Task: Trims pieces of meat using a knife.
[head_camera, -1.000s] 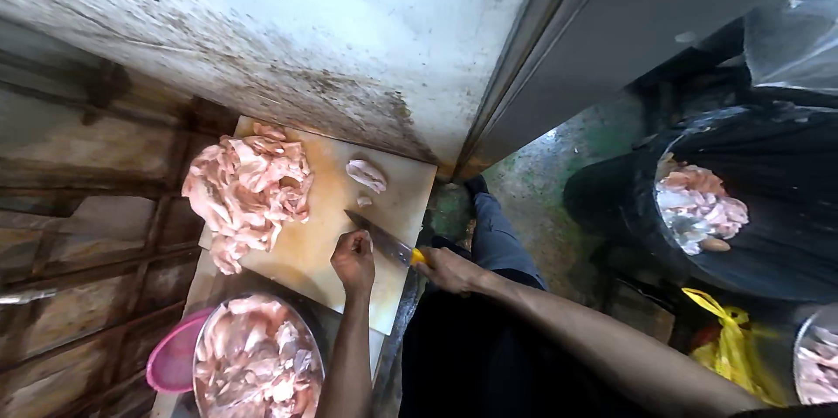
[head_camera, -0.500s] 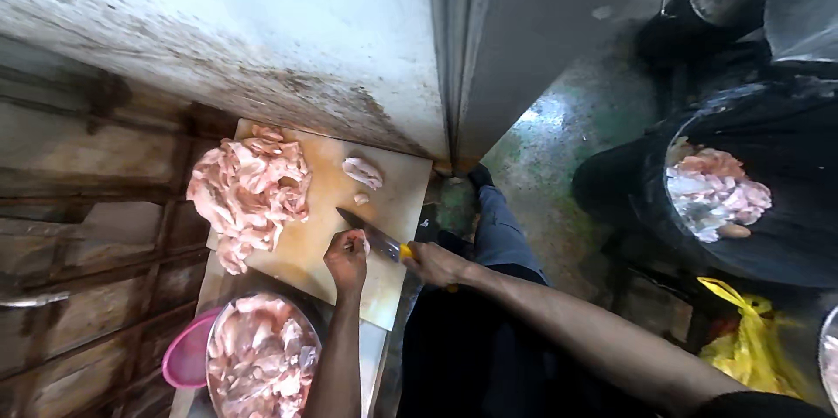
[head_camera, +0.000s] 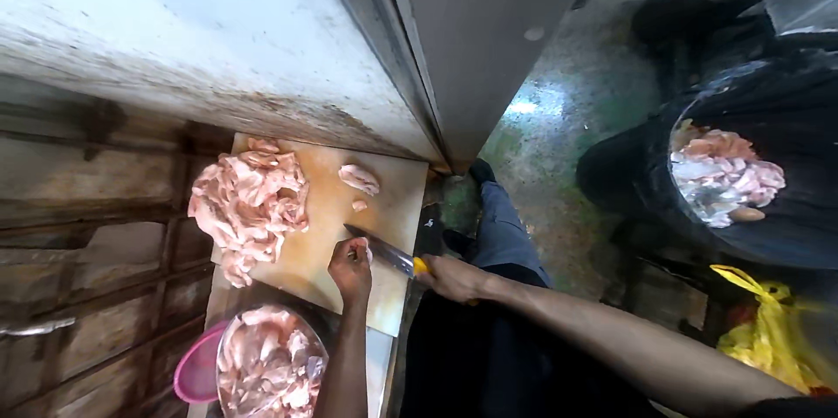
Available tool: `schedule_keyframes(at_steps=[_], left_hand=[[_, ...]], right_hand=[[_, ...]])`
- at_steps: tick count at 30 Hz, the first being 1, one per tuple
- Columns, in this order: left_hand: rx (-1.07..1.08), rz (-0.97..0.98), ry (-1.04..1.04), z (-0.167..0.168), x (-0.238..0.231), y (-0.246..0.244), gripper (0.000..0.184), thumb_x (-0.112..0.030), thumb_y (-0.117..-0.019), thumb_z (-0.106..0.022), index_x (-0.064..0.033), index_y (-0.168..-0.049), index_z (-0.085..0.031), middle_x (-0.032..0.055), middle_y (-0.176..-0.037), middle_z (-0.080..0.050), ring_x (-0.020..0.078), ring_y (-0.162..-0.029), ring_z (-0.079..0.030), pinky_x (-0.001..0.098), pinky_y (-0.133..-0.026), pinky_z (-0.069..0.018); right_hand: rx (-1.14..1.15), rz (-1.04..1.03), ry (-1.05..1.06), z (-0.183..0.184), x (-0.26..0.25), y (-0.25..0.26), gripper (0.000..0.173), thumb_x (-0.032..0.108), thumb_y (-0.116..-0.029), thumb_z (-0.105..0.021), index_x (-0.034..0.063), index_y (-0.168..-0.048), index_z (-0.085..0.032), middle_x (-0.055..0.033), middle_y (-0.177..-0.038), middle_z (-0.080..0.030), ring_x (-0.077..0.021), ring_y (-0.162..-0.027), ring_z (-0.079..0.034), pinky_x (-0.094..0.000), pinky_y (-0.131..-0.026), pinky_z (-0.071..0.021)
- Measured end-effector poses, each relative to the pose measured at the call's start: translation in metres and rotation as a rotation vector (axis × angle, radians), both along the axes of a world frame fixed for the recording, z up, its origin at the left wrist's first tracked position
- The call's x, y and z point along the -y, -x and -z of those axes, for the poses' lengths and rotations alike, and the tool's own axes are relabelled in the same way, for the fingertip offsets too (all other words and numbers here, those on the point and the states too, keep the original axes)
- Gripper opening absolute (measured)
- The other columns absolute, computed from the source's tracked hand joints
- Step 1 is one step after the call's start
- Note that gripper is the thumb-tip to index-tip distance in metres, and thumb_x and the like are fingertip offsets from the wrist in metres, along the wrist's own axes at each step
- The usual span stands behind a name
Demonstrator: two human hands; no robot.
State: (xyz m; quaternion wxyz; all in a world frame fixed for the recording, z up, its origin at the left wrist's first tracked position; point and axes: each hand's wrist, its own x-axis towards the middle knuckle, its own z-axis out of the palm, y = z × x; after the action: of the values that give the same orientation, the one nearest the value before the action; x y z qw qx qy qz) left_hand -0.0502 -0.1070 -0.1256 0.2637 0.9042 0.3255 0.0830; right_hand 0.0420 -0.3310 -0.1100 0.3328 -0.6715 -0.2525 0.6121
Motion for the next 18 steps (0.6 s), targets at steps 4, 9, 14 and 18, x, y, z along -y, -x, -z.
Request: schedule_keyframes(at_steps=[4, 9, 14, 18], left_hand=[[-0.034, 0.025, -0.037, -0.003, 0.002, 0.001, 0.006, -0.005, -0.0909, -0.074, -0.0036, -0.097, -0.075, 0.0102, -0.097, -0.072, 0.0167, -0.084, -0.073, 0.0356, -0.078, -0.0638], [-0.07, 0.087, -0.05, -0.005, 0.001, 0.002, 0.005, -0.005, -0.092, -0.072, -0.0046, -0.095, -0.076, 0.0083, -0.097, -0.073, 0.0152, -0.083, -0.073, 0.0339, -0.077, -0.0639], [0.004, -0.006, -0.006, -0.012, 0.005, 0.008, 0.009, -0.004, -0.0922, -0.072, -0.0021, -0.1, -0.075, 0.0117, -0.1, -0.07, 0.0152, -0.085, -0.073, 0.031, -0.075, -0.0643], [-0.047, -0.015, -0.025, -0.013, 0.008, 0.027, 0.008, -0.003, -0.0887, -0.074, -0.0037, -0.097, -0.075, 0.0094, -0.096, -0.072, 0.0119, -0.081, -0.072, 0.0274, -0.071, -0.0637]], right_hand=[[-0.038, -0.012, 0.002, 0.001, -0.008, -0.004, 0.041, 0.04, -0.1107, -0.041, 0.0038, -0.121, -0.056, -0.0155, -0.09, -0.061, -0.0284, -0.072, -0.065, -0.0471, -0.069, -0.0554], [-0.095, 0.05, -0.014, 0.015, -0.035, -0.001, 0.043, 0.043, -0.1102, -0.041, 0.0053, -0.123, -0.055, -0.0137, -0.087, -0.061, -0.0252, -0.067, -0.064, -0.0437, -0.065, -0.0556], [-0.021, 0.065, 0.015, 0.009, -0.031, -0.005, 0.048, 0.045, -0.1112, -0.037, 0.0056, -0.132, -0.054, -0.0188, -0.097, -0.066, -0.0326, -0.08, -0.07, -0.0513, -0.077, -0.0588], [0.122, 0.032, 0.049, -0.002, -0.038, 0.002, 0.042, 0.037, -0.1106, -0.04, 0.0047, -0.135, -0.051, -0.0231, -0.111, -0.067, -0.0402, -0.105, -0.069, -0.058, -0.091, -0.0546]])
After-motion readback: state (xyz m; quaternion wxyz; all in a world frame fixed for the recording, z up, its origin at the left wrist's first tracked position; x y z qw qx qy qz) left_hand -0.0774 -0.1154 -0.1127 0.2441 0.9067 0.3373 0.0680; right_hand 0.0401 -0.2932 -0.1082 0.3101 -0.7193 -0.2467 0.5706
